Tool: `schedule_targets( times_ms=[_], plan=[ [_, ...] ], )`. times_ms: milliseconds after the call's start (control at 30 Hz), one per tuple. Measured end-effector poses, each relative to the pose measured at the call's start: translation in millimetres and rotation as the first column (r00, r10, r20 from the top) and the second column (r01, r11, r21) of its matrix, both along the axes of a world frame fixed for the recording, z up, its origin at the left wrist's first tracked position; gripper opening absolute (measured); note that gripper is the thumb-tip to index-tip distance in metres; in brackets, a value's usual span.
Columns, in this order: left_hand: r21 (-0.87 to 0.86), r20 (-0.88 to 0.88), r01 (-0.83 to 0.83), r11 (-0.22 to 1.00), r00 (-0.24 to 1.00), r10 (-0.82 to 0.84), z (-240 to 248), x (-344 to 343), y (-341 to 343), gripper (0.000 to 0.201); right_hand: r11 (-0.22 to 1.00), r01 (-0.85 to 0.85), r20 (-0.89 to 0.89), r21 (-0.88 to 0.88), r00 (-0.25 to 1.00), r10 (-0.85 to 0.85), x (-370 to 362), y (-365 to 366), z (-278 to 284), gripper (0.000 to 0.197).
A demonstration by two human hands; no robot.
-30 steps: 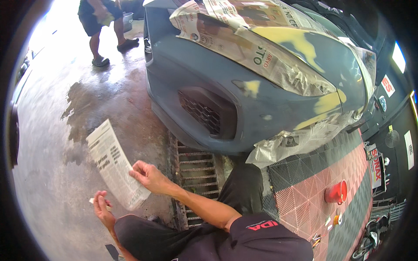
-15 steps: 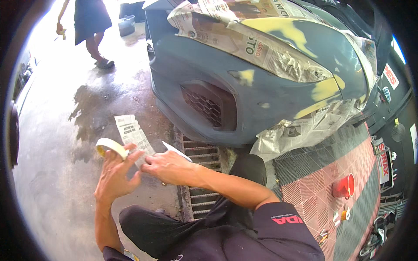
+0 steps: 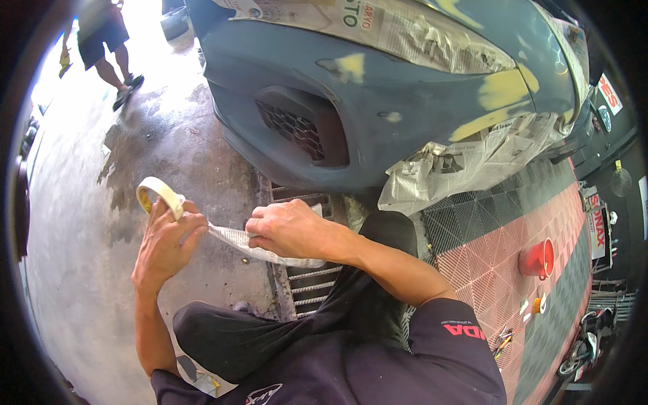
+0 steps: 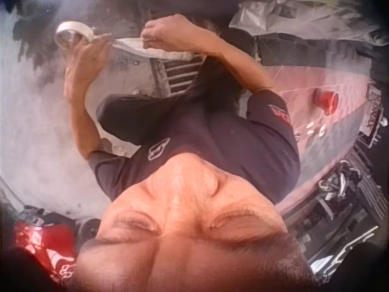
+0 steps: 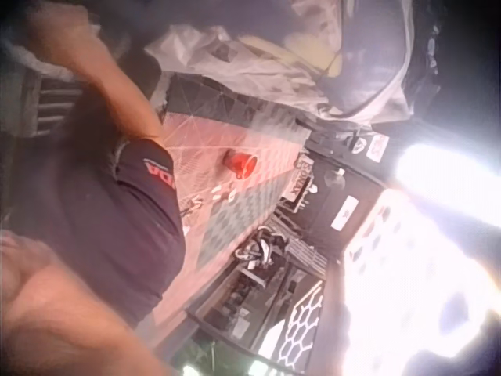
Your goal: The person tapes newspaper sheets onto the front of a car using masking tape. They place and smooth the paper over the hood and bumper, then apply tape along the edges to secure the coverage.
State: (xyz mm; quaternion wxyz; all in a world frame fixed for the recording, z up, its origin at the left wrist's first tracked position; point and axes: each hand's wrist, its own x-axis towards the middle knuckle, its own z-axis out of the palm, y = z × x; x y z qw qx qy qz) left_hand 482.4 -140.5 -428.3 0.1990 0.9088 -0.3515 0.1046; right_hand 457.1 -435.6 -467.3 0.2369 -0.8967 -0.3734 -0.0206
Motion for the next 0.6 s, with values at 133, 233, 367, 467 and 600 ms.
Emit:
schedule_targets(
  times_ms=[133, 233, 367, 467, 600],
  plan=[
    [0.04, 0.168, -0.022, 0.999, 0.986, 0.015, 4, 4, -4, 0.031, 0.993, -0.084, -0.107, 0.081, 0.99, 0.092, -6, 5, 0, 0.022],
    [0.038, 0.252, -0.096, 0.995, 0.964, 0.084, 7, 11, -15, 0.04, 0.988, -0.118, -0.183, 0.102, 0.974, 0.135, -4, 15, 8, 0.021],
    [0.06, 0.171, -0.064, 0.996, 0.984, 0.053, 9, 24, -21, 0.046, 0.986, -0.085, -0.14, 0.146, 0.984, 0.106, 1, 20, 2, 0.02],
    [0.004, 0.114, -0.034, 0.999, 0.993, 0.034, 9, 22, -36, 0.042, 0.989, 0.071, -0.205, 0.129, 0.978, -0.044, 3, 19, -4, 0.021],
    [-0.075, -0.022, -0.071, 0.995, 0.997, 0.069, -14, 16, -46, 0.047, 0.933, 0.268, -0.304, 0.239, 0.933, -0.19, 7, 11, -23, 0.022]
  ],
)
